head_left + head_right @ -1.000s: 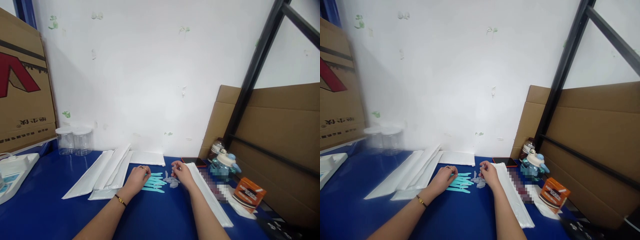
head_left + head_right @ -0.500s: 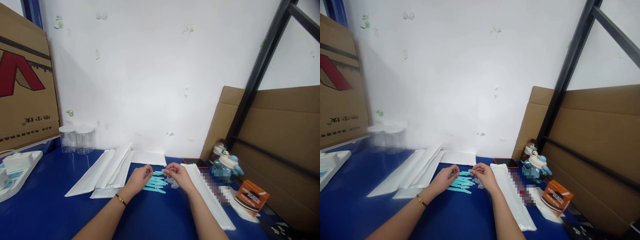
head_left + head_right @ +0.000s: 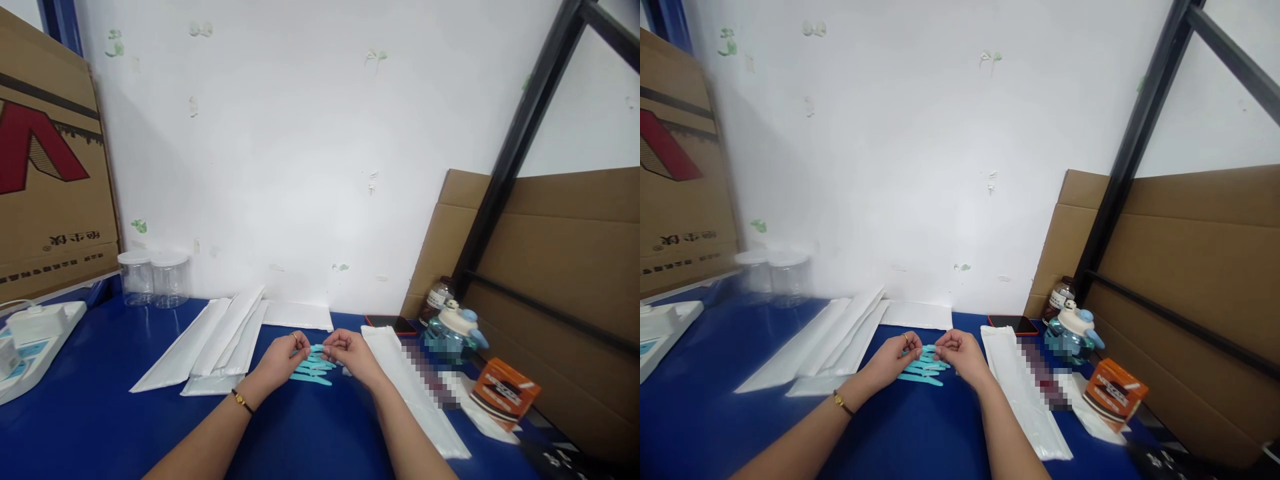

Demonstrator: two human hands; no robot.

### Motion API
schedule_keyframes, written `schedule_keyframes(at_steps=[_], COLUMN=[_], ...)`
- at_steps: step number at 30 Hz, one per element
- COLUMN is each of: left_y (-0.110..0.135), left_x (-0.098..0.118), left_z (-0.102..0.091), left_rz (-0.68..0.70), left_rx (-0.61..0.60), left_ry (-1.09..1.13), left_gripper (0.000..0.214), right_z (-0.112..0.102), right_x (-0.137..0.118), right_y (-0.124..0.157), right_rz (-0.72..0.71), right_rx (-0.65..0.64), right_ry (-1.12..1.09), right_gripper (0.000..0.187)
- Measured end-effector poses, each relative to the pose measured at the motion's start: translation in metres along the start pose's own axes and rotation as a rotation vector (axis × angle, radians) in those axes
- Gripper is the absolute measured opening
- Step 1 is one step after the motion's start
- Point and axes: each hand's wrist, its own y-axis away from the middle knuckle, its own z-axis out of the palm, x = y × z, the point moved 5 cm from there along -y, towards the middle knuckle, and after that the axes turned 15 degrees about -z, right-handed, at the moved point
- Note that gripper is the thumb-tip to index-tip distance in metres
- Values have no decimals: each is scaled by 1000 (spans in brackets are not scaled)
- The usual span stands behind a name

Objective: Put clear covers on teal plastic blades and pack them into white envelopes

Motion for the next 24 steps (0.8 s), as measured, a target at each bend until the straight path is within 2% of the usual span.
schedule_keyframes(at_steps=[3, 7, 8, 10, 12, 14, 18, 24], left_y=[7, 25, 29, 33, 33, 30, 20, 18], left_x=[4, 7, 8, 8, 9, 9, 6, 4], left_z=[5, 17, 19, 22, 21, 16, 3, 3], left_rz=[12, 35, 41, 47, 44, 54, 68, 69], left_rx=[-134, -359, -386, -406, -384, -296, -89, -83], left_ry=[-12, -154, -187, -229, -262, -309, -437, -485], left_gripper=[20, 17, 16, 14, 12, 13, 17, 5], right_z=[-1, 1, -2, -18, -39, -54, -64, -56], right_x=[-3, 5, 7, 8, 7, 8, 16, 22], right_y=[6, 19, 20, 16, 11, 11, 14, 15], right_rz=[19, 181, 194, 158, 90, 72, 134, 115], right_rx=[-157, -476, -486, -381, -219, -158, -214, -280], right_ry=[92, 139, 161, 266, 420, 548, 657, 808], right_gripper=[27, 25, 23, 16, 8, 8, 18, 19])
